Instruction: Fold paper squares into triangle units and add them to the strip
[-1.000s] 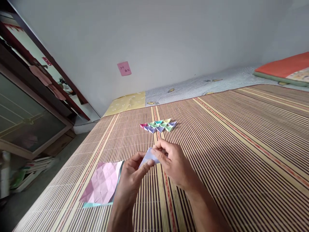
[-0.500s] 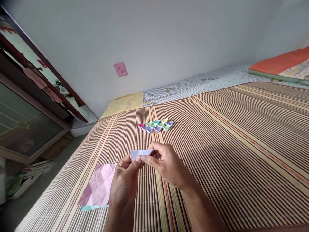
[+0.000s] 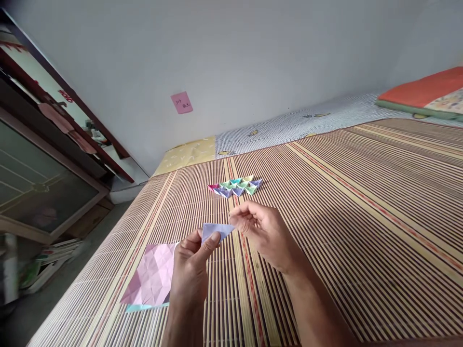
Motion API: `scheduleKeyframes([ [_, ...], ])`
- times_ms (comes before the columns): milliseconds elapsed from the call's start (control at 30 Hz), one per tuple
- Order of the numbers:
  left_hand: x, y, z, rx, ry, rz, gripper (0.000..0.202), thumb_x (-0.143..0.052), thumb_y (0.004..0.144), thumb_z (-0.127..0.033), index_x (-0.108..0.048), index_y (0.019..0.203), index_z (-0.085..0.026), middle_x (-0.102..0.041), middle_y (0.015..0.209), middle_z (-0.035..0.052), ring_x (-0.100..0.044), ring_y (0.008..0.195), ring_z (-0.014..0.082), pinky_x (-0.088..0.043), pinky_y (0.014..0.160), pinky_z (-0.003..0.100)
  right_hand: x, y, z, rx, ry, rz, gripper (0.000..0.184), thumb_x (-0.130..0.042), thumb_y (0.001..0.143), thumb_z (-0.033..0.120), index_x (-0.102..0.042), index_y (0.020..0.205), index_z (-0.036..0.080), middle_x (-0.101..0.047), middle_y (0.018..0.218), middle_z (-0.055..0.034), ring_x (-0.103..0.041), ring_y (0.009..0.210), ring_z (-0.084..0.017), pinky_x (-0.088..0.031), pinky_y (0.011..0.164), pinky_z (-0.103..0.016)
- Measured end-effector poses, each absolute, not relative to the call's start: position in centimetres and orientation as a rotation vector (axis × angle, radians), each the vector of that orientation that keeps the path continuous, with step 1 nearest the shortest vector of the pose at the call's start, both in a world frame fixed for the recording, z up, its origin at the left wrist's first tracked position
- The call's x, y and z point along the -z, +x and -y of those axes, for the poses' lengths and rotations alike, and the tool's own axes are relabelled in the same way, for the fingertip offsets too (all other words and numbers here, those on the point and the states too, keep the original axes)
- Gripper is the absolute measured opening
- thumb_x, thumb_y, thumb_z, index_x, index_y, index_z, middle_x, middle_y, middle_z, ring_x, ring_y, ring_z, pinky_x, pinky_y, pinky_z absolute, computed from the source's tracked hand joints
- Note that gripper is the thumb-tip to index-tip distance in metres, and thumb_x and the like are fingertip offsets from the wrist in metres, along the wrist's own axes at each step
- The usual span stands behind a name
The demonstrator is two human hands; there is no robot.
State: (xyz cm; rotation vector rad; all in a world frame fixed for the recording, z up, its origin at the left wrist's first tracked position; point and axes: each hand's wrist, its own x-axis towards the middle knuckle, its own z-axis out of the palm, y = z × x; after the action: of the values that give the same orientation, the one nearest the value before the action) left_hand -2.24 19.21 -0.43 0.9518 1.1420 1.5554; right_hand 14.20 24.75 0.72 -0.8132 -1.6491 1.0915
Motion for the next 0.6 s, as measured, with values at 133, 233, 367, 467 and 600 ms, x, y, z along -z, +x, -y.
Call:
scheduleKeyframes([
  [133, 0.3, -1.9, -19.1, -1.454, 1.126, -1.277, 0.026, -0.081, 0.082, -0.037, -0.069, 0.071, -0.017, -0.057, 0.067, -0.0006, -0.048, 0.066, 0.0141, -0.039, 0.065, 0.028, -1.3, 13.0, -24.1, -1.144, -0.834, 1.741, 0.013, -0.071, 0.091, 0.031, -0.072, 0.085, 0.019, -0.069, 0.084, -0.0022, -0.066, 0.077, -0.017, -0.051, 0.071, -0.03],
  [233, 0.0, -1.6, -18.9, -1.391, 1.185, -1.354, 0.03, -0.081, 0.081, -0.039, -0.066, 0.069, -0.016, -0.052, 0.065, -0.0021, -0.043, 0.063, 0.0129, -0.035, 0.061, 0.027, -1.2, 12.4, -24.0, -1.104, -0.831, 1.726, 0.019, -0.065, 0.094, 0.028, -0.068, 0.078, 0.018, -0.063, 0.072, 0.0004, -0.059, 0.066, -0.014, -0.046, 0.061, -0.027],
  [367, -0.2, -1.5, -18.8, -1.368, 1.199, -1.332, 0.031, -0.081, 0.081, -0.042, -0.069, 0.07, -0.016, -0.054, 0.065, -0.0016, -0.044, 0.064, 0.0127, -0.036, 0.061, 0.027, -1.0, 12.5, -24.3, -1.063, -0.85, 1.67, 0.024, -0.059, 0.097, 0.026, -0.061, 0.075, 0.019, -0.055, 0.065, 0.0034, -0.048, 0.057, -0.011, -0.038, 0.052, -0.025],
  [467, -0.4, -1.3, -18.8, -1.394, 1.202, -1.32, 0.032, -0.078, 0.084, -0.045, -0.072, 0.069, -0.017, -0.063, 0.065, 0.0012, -0.053, 0.066, 0.0148, -0.041, 0.065, 0.028, -1.0, 12.6, -24.4, -1.062, -0.856, 1.662, 0.025, -0.057, 0.098, 0.029, -0.059, 0.075, 0.019, -0.054, 0.064, 0.0033, -0.048, 0.056, -0.011, -0.037, 0.052, -0.026],
  [600, -0.7, -0.9, -18.7, -1.406, 1.209, -1.293, 0.037, -0.072, 0.088, -0.049, -0.076, 0.069, -0.017, -0.073, 0.068, 0.0067, -0.064, 0.068, 0.0203, -0.048, 0.071, 0.032, -0.9, 12.4, -24.4, -1.059, -0.873, 1.647, 0.024, -0.057, 0.098, 0.032, -0.06, 0.079, 0.019, -0.059, 0.068, 0.001, -0.054, 0.061, -0.014, -0.04, 0.055, -0.028],
])
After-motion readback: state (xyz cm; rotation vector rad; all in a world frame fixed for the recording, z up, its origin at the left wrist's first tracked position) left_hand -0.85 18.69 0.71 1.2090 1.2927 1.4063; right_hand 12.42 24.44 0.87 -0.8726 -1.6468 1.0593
